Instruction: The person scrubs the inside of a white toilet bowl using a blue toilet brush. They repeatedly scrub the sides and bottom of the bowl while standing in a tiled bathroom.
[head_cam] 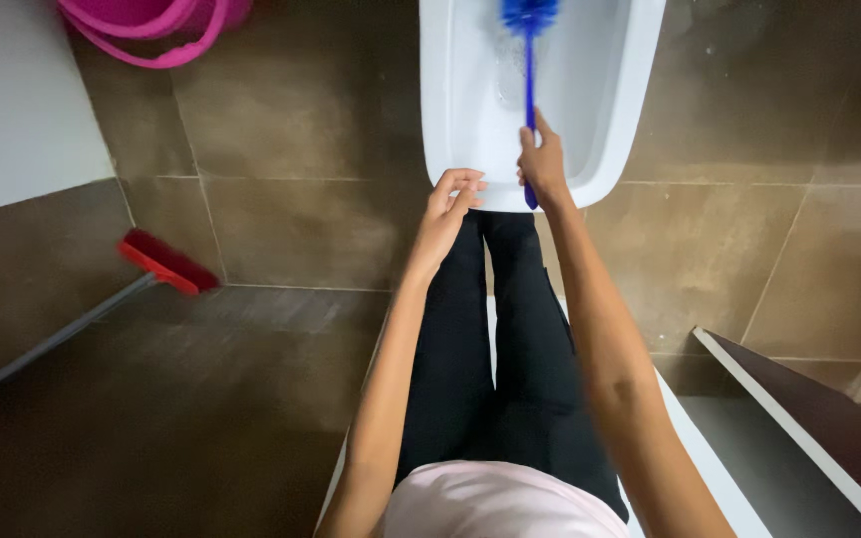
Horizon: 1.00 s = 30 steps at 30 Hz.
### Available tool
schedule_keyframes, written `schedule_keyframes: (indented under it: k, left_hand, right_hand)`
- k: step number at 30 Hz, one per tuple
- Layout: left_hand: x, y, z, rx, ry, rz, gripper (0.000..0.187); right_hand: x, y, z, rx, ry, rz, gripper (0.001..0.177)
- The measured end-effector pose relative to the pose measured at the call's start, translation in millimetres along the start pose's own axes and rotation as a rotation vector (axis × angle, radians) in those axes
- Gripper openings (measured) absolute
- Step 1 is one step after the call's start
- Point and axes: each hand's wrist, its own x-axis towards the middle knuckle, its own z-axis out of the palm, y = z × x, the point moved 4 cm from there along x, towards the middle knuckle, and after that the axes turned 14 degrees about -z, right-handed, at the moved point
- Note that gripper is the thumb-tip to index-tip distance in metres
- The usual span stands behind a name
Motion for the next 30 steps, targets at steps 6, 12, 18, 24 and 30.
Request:
schedule_keyframes:
  k: [6, 12, 18, 24, 30]
  left_hand:
    - [-5.7, -5.5, -1.7, -0.025, 0.002, -0.012, 0.029]
    - [-11.9, -15.2, -1.2, 0.024, 0.010, -0.066, 0.030]
    - [-4.9, -16.4, 8.2, -0.003, -0.009, -0.032, 0.030]
    - [7.3, -17.5, 18.0, -0.019, -0.049, -0.014, 0.030]
    - [4.0, -24.3, 29.5, 0.037, -0.068, 0.051, 0.026]
  right_hand:
    - [-5.0, -17.0, -8.3, 0.064, 0.077, 0.050, 0.055]
    - [-7.7, -15.3, 6.2, -0.090, -0.066, -0.005, 0.057]
    - [-33.0, -14.2, -62.5, -0.675, -0.527, -0.109, 0.057]
    - [-78.6, -32.1, -140.3, -0.811, -0.841, 0.145, 0.058]
    - [-19.0, -24.8, -72.4, -0.606, -0.602, -0.047, 0.059]
